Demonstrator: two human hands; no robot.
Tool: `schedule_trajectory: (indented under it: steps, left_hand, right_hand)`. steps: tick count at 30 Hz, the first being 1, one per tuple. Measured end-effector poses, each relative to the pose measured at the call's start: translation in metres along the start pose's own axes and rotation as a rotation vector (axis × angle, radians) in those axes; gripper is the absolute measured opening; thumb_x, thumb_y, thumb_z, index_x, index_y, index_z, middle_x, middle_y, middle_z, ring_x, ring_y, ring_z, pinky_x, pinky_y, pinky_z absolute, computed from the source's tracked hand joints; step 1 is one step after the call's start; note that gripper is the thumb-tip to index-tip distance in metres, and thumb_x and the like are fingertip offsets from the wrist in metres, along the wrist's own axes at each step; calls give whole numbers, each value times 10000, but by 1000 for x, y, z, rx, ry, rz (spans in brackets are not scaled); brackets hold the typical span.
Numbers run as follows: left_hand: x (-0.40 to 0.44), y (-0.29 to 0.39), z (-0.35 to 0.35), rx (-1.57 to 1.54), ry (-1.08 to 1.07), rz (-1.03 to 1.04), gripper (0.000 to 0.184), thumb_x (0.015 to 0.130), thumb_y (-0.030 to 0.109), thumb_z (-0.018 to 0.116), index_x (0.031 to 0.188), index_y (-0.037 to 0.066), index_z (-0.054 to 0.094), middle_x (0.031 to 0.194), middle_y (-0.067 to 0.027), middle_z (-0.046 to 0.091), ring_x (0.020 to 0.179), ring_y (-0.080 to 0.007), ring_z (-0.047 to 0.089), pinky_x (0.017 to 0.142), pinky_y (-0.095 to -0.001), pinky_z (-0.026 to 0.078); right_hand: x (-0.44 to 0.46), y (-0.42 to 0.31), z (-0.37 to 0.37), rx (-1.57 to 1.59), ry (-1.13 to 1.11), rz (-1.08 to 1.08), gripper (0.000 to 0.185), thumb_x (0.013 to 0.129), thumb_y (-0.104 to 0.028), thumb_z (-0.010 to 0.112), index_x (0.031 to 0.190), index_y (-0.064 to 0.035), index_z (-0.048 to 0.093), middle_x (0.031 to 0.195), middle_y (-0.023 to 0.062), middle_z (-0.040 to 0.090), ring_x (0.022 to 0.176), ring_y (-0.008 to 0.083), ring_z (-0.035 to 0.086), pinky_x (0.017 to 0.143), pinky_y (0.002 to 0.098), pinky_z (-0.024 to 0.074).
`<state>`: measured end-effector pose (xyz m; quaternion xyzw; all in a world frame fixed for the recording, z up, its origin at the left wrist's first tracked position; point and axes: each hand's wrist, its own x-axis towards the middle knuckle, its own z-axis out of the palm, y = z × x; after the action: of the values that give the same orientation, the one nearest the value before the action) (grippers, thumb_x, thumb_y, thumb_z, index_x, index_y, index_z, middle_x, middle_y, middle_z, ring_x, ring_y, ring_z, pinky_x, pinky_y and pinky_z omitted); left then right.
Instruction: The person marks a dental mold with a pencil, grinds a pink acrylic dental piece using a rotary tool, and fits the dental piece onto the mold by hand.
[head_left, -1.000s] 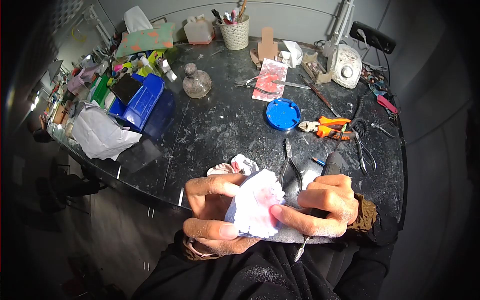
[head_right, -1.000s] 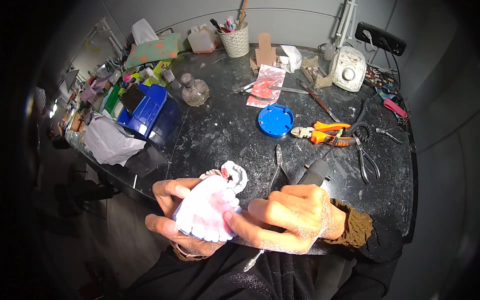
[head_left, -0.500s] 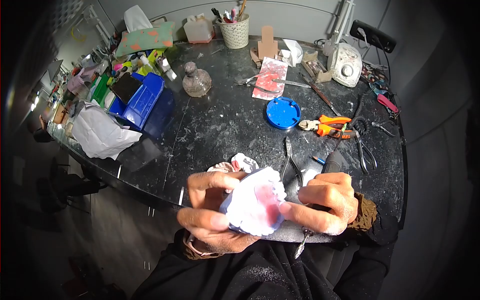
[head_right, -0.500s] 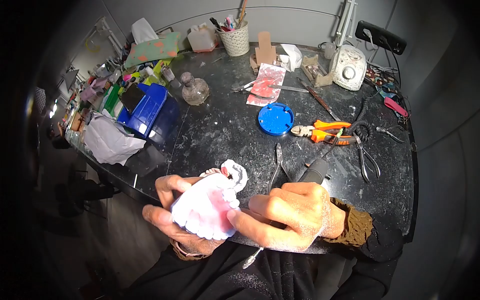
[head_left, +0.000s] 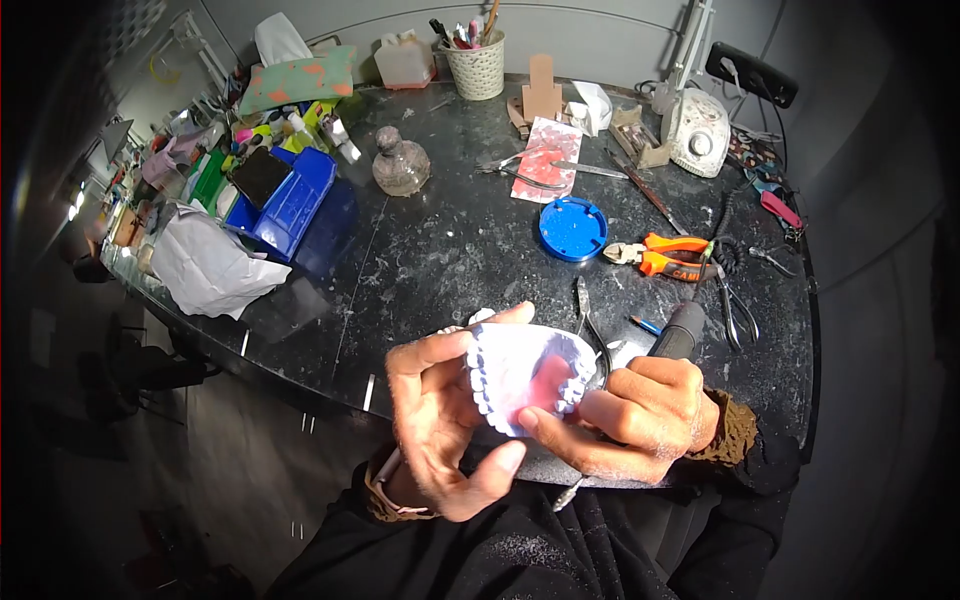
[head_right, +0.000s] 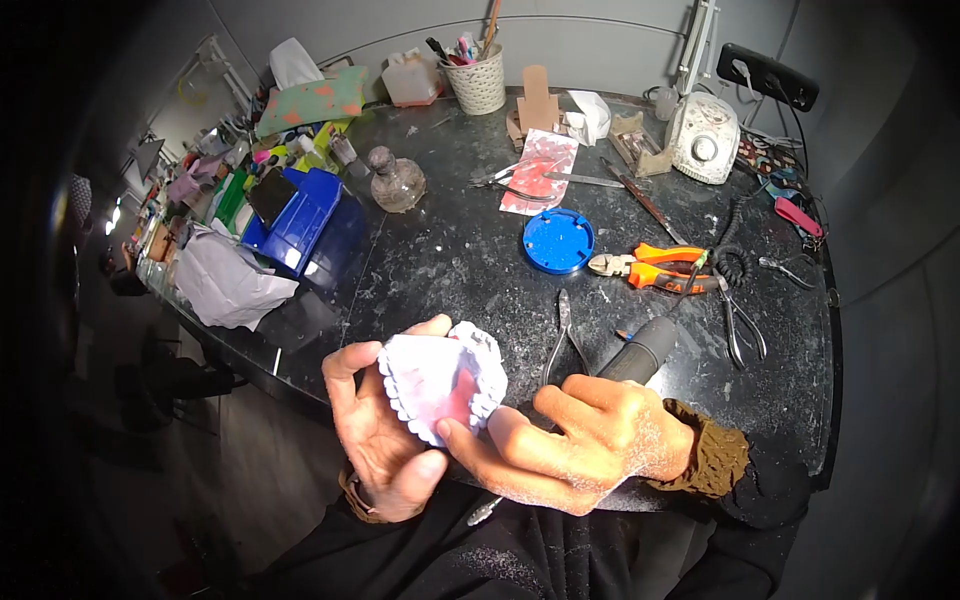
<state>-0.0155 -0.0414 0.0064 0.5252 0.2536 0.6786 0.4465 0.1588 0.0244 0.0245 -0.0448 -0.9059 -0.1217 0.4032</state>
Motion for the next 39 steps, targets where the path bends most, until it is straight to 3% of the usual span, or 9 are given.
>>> schedule_trajectory:
  steps: [5, 6, 21, 28, 29, 32, 35, 36, 39]
  left_hand:
    - [6, -11, -10, -68, -67, 116, 314, 822, -40, 447, 1056, 69, 268, 1205, -381, 393, 1116, -411, 479, 921, -513, 418]
    - [5, -10, -10, -30, -44, 124, 284, 841, -40, 441, 1038, 63, 265, 1176, -371, 429, 1091, -400, 507, 902, -483, 445]
    - [-2, -12, -4, 243, 83, 223, 280, 852, 7, 530, 976, 44, 282, 1025, -327, 545, 907, -315, 620, 757, -377, 538]
    - [1, -10, -7, 113, 145, 65, 275, 854, 44, 547, 1000, 19, 316, 1088, -365, 517, 979, -299, 586, 856, -377, 479]
    - [3, -6, -8, -86, 137, -2, 296, 870, 104, 542, 1046, -5, 330, 1137, -383, 483, 1051, -311, 551, 907, -399, 443]
    - [2, 2, -10, -119, 132, -128, 564, 876, 249, 584, 1237, -61, 282, 1219, -370, 433, 1137, -323, 501, 951, -397, 409]
    - [2, -5, -17, -204, -24, -205, 796, 814, 394, 637, 1324, -72, 241, 1246, -333, 437, 1152, -307, 492, 967, -398, 398]
    - [4, -2, -15, -233, -35, -324, 934, 722, 478, 681, 1340, -81, 259, 1262, -299, 443, 1161, -292, 484, 980, -392, 389]
    - [5, 0, -14, -371, -133, -371, 943, 697, 442, 728, 1312, -122, 289, 1272, -290, 437, 1162, -288, 479, 991, -399, 377]
  right_hand:
    - [-5, -2, 10, -128, 11, -68, 430, 517, -140, 664, 945, -167, 699, 761, -17, 383, 440, 25, 356, 380, 177, 216]
    - [-5, -3, 12, -127, 16, -74, 423, 520, -138, 665, 940, -168, 699, 758, -18, 383, 437, 26, 353, 378, 178, 213]
    - [-6, -7, 18, -111, 48, -107, 262, 610, -80, 702, 870, -115, 694, 669, -25, 358, 401, 32, 321, 353, 197, 164]
    - [-7, -4, 17, -37, 68, -54, 320, 610, -112, 685, 930, -115, 690, 704, -18, 388, 443, 32, 362, 370, 190, 212]
    - [-5, -2, 10, 12, 2, -18, 347, 620, -113, 682, 967, -110, 678, 735, -12, 413, 459, 35, 377, 379, 188, 239]
    - [-5, 0, 6, 75, 42, 45, 386, 606, -35, 680, 985, -99, 650, 766, 10, 471, 463, 38, 402, 383, 178, 266]
    - [-3, 2, -1, 163, 65, 53, 387, 610, -28, 689, 987, -93, 627, 770, 37, 494, 464, 50, 429, 382, 178, 288]
    - [-3, 1, -1, 182, 70, 57, 391, 615, -29, 690, 994, -92, 620, 772, 47, 501, 468, 57, 442, 382, 180, 299]
    - [-5, 1, 0, 235, 81, 68, 397, 630, -32, 693, 1013, -85, 603, 776, 72, 521, 479, 76, 475, 380, 188, 329]
